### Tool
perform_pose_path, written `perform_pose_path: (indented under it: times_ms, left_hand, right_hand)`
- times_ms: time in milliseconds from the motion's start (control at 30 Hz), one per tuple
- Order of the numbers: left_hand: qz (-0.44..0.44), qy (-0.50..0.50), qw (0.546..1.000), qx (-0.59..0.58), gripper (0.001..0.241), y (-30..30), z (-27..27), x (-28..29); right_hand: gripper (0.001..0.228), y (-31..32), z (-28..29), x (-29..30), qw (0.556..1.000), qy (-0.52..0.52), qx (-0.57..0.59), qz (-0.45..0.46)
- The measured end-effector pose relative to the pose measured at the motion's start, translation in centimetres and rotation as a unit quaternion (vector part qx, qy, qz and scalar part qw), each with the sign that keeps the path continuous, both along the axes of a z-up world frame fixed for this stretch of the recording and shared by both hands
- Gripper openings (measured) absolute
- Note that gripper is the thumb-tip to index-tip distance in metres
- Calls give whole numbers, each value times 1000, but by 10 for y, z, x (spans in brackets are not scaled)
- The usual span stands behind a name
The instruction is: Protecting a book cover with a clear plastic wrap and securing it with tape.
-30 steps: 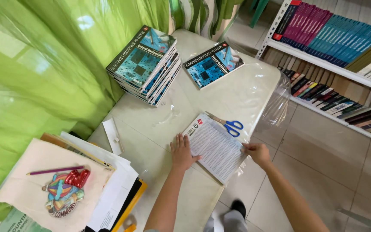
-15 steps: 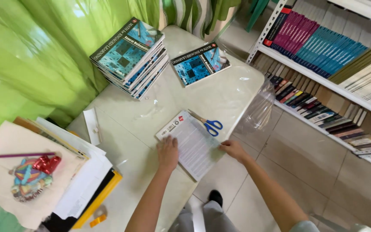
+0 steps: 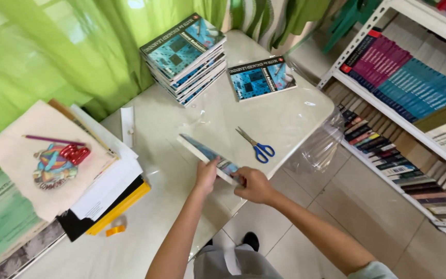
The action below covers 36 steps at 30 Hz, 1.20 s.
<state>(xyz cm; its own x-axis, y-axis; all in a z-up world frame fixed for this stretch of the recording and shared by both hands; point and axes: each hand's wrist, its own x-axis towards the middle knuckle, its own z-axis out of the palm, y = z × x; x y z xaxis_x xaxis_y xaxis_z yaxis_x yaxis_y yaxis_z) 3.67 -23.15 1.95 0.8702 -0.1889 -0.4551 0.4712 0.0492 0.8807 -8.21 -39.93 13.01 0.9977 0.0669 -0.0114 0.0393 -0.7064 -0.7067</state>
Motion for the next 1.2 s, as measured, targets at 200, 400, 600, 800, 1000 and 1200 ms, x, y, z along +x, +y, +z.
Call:
perform_pose_path:
  times_ms: [200, 400, 600, 800, 1000, 1200]
  left_hand:
    - [-53, -108, 987, 105, 25, 23, 20, 3]
    - [-97, -189, 951, 223, 58, 15, 70, 6]
    - [-130, -114, 969, 176, 79, 13, 102, -2]
    - [-133, -63, 982, 120, 80, 13, 75, 6]
    - [-124, -2, 990, 64, 88, 10, 101, 1]
    - [-124, -1, 991, 56, 82, 6, 95, 2]
  right_hand:
    - [84, 29, -28, -2, 970, 102, 216, -34]
    - [89, 41, -10, 7, 938, 149, 312, -30]
    - [81, 30, -19, 14, 911, 211, 348, -61]
    - [82, 15, 1, 18, 895, 267, 350, -66]
    - [86, 9, -7, 19, 866, 292, 401, -64]
    - [100, 2, -23, 23, 869, 309, 372, -107]
